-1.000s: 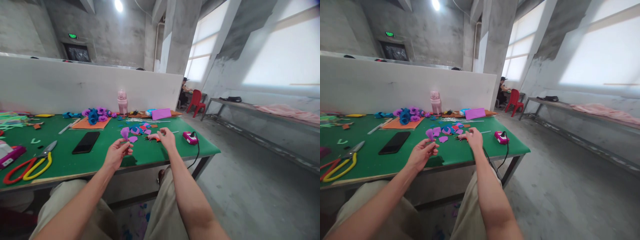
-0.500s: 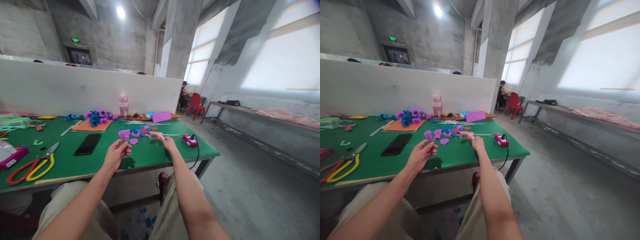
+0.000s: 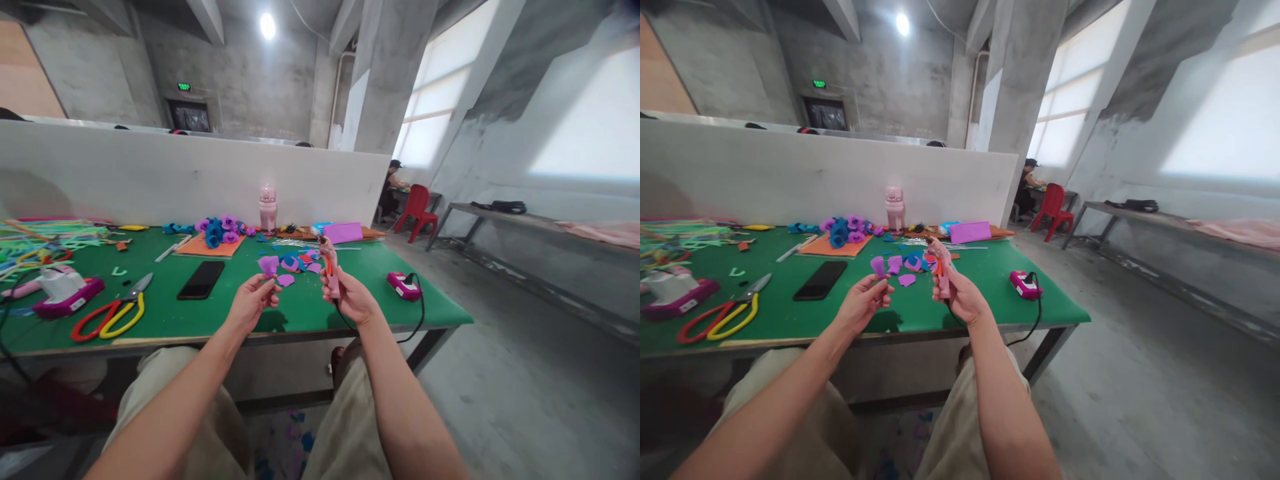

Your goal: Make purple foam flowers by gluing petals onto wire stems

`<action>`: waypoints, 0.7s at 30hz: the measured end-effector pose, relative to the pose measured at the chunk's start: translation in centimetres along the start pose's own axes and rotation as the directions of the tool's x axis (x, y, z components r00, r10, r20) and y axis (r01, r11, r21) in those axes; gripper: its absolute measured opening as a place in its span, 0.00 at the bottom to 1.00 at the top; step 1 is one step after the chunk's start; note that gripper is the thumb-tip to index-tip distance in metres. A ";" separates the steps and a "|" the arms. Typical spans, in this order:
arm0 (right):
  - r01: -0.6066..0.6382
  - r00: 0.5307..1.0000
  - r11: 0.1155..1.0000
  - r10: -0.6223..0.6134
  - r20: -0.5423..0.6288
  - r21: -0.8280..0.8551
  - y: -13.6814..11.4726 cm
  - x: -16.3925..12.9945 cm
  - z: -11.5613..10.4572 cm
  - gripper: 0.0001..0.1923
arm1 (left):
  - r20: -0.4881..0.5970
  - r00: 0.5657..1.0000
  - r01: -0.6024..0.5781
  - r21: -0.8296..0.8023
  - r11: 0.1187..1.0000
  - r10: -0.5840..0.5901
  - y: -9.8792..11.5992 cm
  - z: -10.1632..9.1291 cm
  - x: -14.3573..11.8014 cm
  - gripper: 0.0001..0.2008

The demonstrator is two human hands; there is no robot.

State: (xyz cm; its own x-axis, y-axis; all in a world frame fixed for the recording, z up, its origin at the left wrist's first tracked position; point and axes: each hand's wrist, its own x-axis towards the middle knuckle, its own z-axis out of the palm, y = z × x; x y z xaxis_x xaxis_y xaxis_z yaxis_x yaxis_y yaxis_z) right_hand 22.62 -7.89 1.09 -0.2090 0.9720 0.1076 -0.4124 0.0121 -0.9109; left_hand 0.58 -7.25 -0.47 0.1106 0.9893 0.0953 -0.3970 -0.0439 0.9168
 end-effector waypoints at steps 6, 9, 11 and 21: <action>0.164 0.986 0.983 -0.160 0.054 -0.080 0.0 -0.6 2.0 0.19 | 0.015 1.000 -0.012 0.025 1.000 0.012 -0.4 0.0 0.1 0.17; 0.204 0.979 0.961 -0.203 0.025 -0.189 0.0 -0.6 2.8 0.20 | 0.013 1.000 -0.013 0.031 0.999 0.012 -0.6 0.2 0.1 0.16; 0.227 0.973 0.941 -0.231 0.014 -0.249 0.0 -0.5 3.0 0.20 | 0.004 1.000 -0.014 0.026 1.000 0.014 -0.7 0.3 0.1 0.17; 0.345 0.932 0.702 -0.337 0.137 -0.623 -0.6 -1.4 2.8 0.14 | -0.031 0.999 -0.026 0.004 1.000 0.026 -1.2 0.4 0.1 0.16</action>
State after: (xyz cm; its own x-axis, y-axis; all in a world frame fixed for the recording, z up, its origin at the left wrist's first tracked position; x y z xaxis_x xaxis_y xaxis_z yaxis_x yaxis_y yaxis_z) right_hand 20.64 -9.90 2.61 -0.1773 0.8693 0.4613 0.1912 0.4902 -0.8504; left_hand 1.46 -7.17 -1.35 0.0714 0.9917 0.1070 -0.3962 -0.0703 0.9155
